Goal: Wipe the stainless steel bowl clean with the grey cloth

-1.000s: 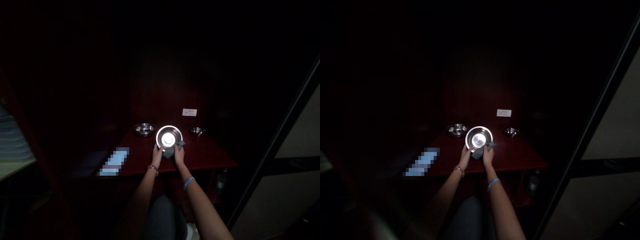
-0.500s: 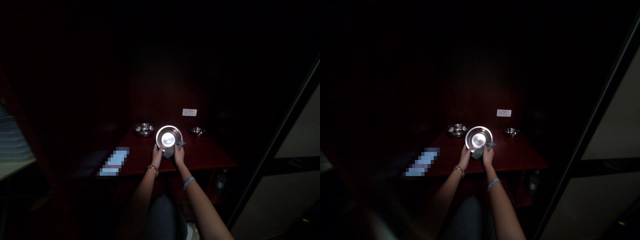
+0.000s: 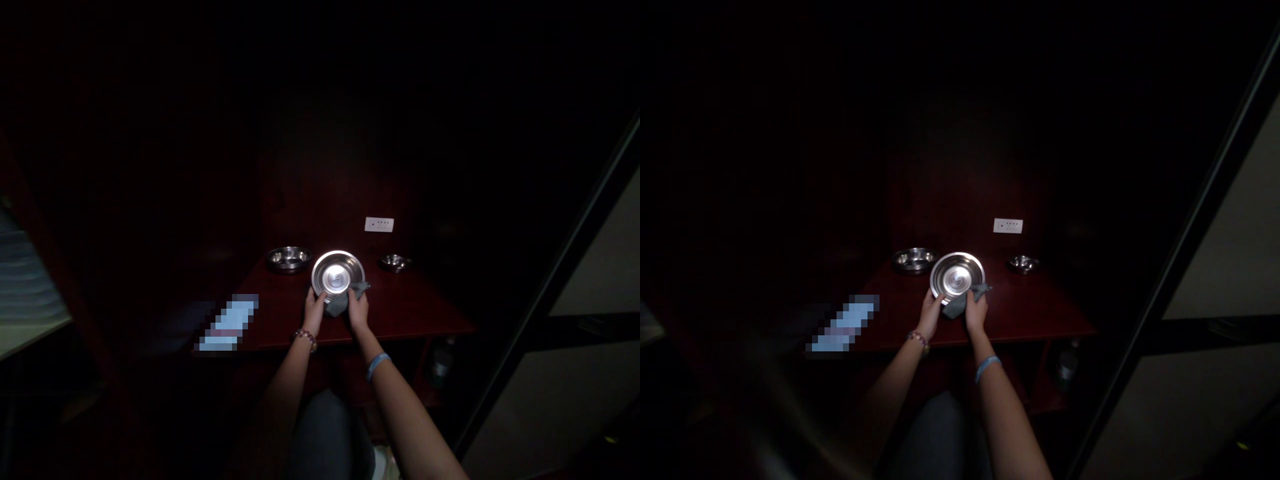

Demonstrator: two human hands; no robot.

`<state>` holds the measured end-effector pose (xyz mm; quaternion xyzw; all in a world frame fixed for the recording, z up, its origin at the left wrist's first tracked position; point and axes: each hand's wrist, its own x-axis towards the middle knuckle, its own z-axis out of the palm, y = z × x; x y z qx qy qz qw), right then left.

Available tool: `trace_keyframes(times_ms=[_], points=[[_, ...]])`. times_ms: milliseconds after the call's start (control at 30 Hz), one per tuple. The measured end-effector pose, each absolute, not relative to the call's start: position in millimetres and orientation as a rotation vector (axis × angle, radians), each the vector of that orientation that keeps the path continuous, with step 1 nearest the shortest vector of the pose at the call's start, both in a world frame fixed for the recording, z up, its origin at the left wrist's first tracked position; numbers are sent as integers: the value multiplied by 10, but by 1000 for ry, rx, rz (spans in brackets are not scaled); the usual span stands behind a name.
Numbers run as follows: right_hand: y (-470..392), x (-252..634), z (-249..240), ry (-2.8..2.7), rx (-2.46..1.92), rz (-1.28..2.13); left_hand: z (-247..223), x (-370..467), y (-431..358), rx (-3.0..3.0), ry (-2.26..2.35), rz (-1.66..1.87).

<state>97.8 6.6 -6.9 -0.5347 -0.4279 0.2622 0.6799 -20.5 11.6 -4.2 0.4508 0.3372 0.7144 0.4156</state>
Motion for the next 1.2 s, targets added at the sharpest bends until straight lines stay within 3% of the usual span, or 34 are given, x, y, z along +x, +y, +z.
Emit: trace_keyframes(times_ms=[1200], points=[[67, 972, -81, -940, -1159, 572, -67, -214, 142, 1073, 889, 1778]])
